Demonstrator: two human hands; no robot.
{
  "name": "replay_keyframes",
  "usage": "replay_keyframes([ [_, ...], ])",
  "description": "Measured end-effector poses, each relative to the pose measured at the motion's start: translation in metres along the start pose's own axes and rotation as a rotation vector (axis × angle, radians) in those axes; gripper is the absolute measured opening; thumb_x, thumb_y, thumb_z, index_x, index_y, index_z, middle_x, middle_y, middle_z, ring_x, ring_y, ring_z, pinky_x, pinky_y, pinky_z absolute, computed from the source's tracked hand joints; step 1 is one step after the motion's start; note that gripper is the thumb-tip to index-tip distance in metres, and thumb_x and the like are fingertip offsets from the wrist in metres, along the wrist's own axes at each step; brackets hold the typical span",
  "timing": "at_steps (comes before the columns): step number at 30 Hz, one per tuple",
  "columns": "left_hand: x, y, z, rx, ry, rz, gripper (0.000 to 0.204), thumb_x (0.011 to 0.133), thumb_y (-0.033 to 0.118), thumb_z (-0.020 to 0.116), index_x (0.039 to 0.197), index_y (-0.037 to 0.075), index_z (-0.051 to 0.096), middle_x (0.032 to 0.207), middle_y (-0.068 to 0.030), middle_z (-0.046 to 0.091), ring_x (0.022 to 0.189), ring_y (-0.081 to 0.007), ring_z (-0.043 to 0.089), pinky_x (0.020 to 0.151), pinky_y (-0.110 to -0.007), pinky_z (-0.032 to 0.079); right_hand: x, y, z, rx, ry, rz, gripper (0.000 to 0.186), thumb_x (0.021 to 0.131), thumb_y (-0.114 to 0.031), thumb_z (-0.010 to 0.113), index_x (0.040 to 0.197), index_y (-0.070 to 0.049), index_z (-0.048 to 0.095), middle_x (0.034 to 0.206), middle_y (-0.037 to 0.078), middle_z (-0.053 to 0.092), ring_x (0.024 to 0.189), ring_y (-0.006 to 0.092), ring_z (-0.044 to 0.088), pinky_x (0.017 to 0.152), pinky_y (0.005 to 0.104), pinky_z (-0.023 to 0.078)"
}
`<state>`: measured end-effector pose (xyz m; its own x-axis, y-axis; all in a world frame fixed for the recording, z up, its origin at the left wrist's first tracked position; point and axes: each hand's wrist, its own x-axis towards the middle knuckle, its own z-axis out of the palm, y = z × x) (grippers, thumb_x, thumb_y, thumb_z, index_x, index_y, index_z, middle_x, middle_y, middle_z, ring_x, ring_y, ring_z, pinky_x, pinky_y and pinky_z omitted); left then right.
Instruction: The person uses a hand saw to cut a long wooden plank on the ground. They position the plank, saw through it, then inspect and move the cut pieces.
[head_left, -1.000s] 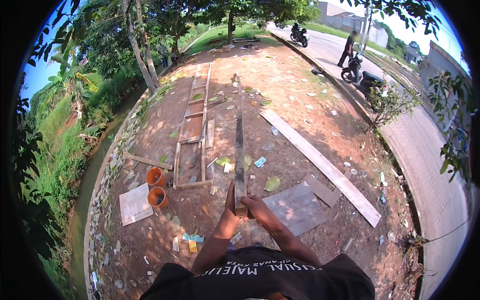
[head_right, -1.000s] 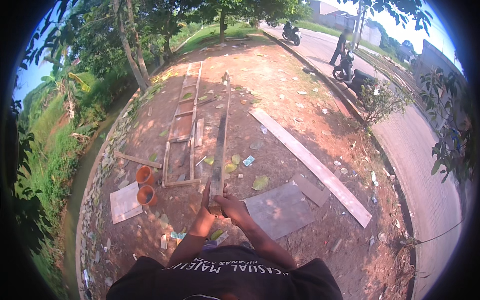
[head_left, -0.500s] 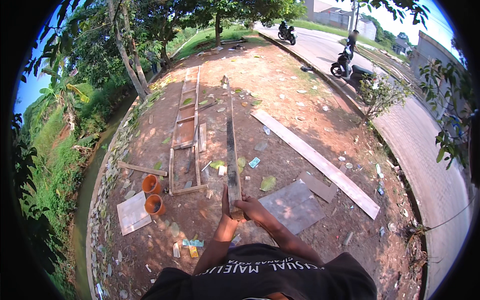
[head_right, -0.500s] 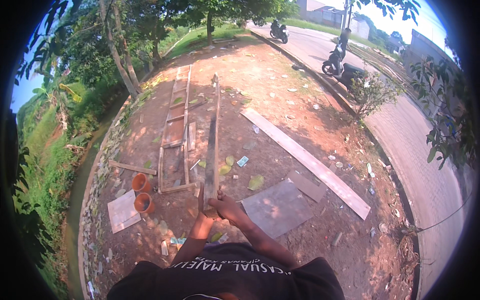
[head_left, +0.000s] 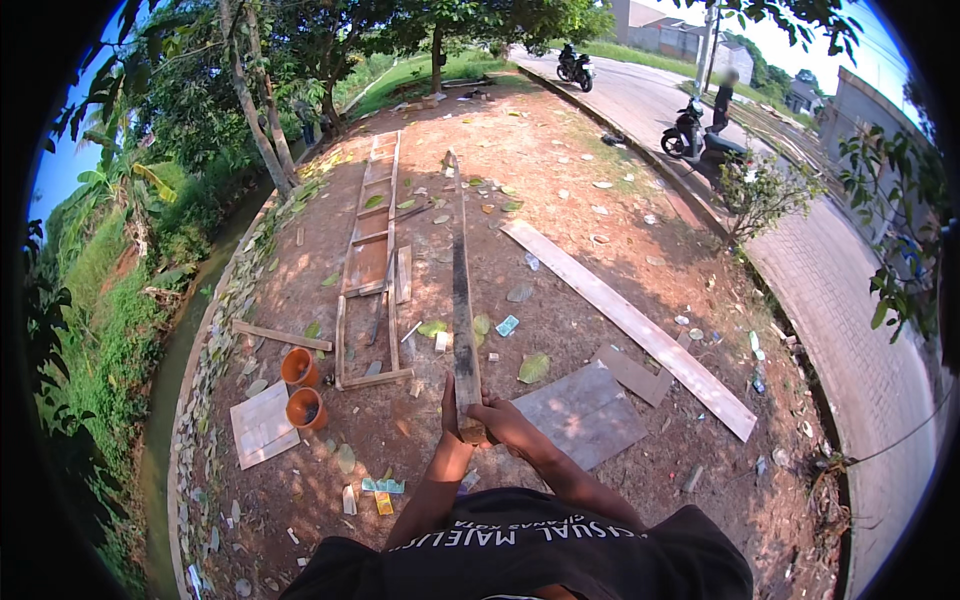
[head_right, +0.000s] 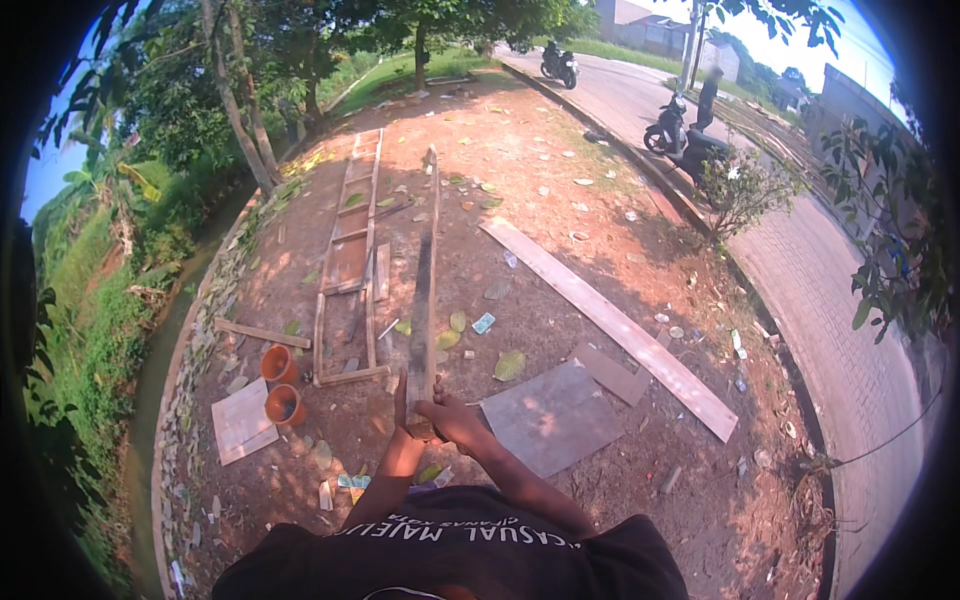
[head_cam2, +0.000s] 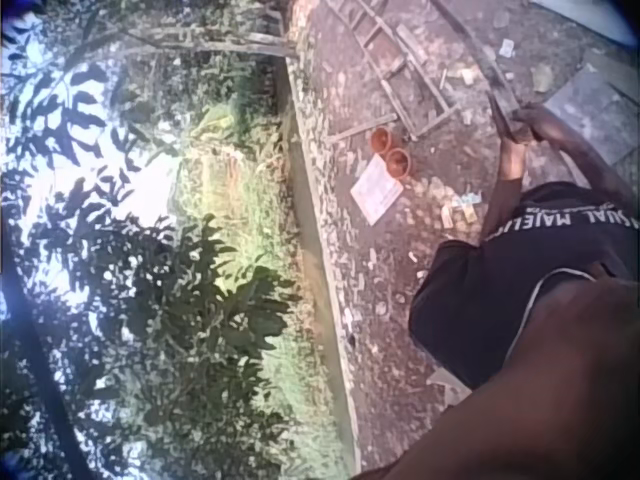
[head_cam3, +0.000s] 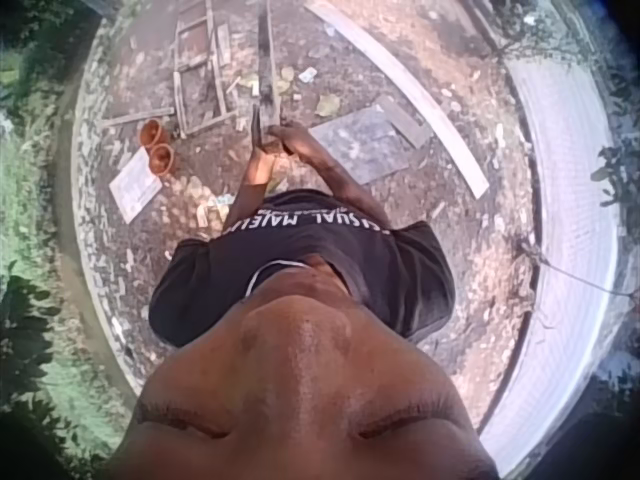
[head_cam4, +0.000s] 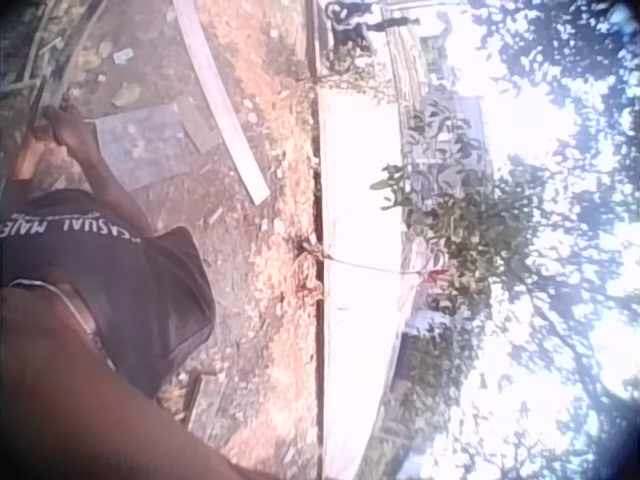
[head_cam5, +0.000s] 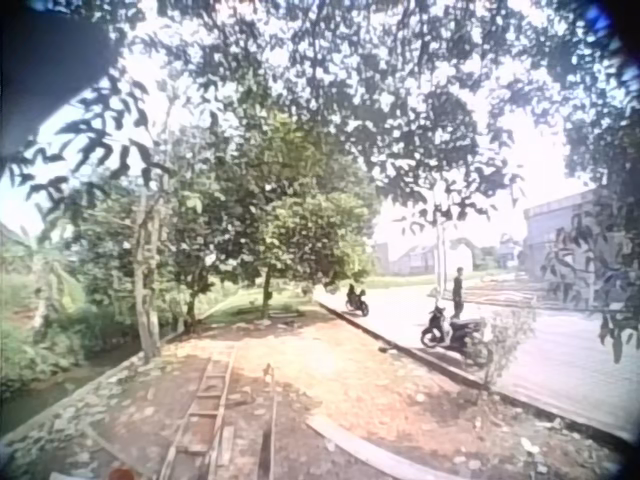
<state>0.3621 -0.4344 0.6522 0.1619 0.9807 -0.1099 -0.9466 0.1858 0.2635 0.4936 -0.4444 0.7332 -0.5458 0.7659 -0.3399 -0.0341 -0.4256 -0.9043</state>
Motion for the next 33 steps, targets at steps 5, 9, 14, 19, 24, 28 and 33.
replay_keyframes([
  [5,-0.001,0.001,0.003,-0.015,0.008,-0.006,0.064,0.102,0.06,0.042,0.1,0.0,0.064,0.077,-0.0124,0.066,0.067,-0.0251,0.069,0.068,-0.039,0.06,0.004,0.003,-0.004,-0.005,-0.064,0.016,0.036,0.096,-0.028,0.061,0.109,0.005,0.064,0.083,0.01,0.067,0.06,0.0147,0.064,0.047,0.026,0.05],
  [9,-0.002,0.001,0.0,-0.027,-0.012,-0.031,0.065,0.102,0.061,0.041,0.1,-0.001,0.063,0.077,-0.0131,0.066,0.067,-0.0263,0.068,0.068,-0.04,0.059,0.007,0.009,-0.005,-0.021,-0.041,0.034,0.037,0.096,-0.028,0.061,0.112,0.005,0.063,0.085,0.01,0.067,0.061,0.0151,0.064,0.047,0.0259,0.051],
  [14,-0.007,0.002,0.007,-0.015,0.022,-0.022,0.066,0.102,0.061,0.04,0.101,-0.002,0.062,0.077,-0.0127,0.064,0.069,-0.0264,0.066,0.069,-0.04,0.058,0.001,0.002,0.003,-0.075,0.003,0.057,0.041,0.092,-0.035,0.062,0.11,0.002,0.064,0.089,0.008,0.068,0.068,0.0124,0.065,0.049,0.0244,0.052],
  [19,-0.005,0.004,-0.001,-0.026,0.021,-0.029,0.066,0.102,0.061,0.04,0.102,-0.002,0.061,0.077,-0.0122,0.064,0.069,-0.0252,0.065,0.069,-0.039,0.057,0.002,0.005,0.002,-0.066,-0.02,0.061,0.04,0.092,-0.035,0.062,0.11,0.002,0.064,0.09,0.007,0.068,0.066,0.0118,0.064,0.05,0.0235,0.052],
  [24,-0.005,0.004,-0.002,0.007,0.015,-0.005,0.067,0.102,0.062,0.038,0.102,-0.001,0.061,0.076,-0.0131,0.063,0.069,-0.0263,0.064,0.067,-0.04,0.056,0.008,0.011,-0.001,-0.053,-0.065,0.081,0.044,0.093,-0.034,0.061,0.121,-0.001,0.057,0.089,0.007,0.068,0.064,0.0113,0.063,0.049,0.023,0.052],
  [28,-0.006,0.003,0.001,0.002,0.03,-0.008,0.067,0.103,0.062,0.036,0.102,0.0,0.062,0.075,-0.014,0.063,0.069,-0.0275,0.064,0.067,-0.041,0.055,0.005,0.01,0.002,-0.07,-0.043,0.033,0.043,0.094,-0.034,0.06,0.122,-0.001,0.057,0.089,0.007,0.068,0.066,0.0123,0.064,0.05,0.0239,0.053],
  [33,-0.008,0.006,-0.001,0.029,0.042,0.001,0.065,0.103,0.061,0.036,0.101,0.001,0.062,0.074,-0.0134,0.063,0.067,-0.0272,0.064,0.066,-0.041,0.056,0.0,0.007,0.01,-0.081,0.009,0.008,0.039,0.096,-0.034,0.058,0.111,0.001,0.065,0.088,0.007,0.068,0.066,0.0126,0.064,0.051,0.0239,0.053],
])
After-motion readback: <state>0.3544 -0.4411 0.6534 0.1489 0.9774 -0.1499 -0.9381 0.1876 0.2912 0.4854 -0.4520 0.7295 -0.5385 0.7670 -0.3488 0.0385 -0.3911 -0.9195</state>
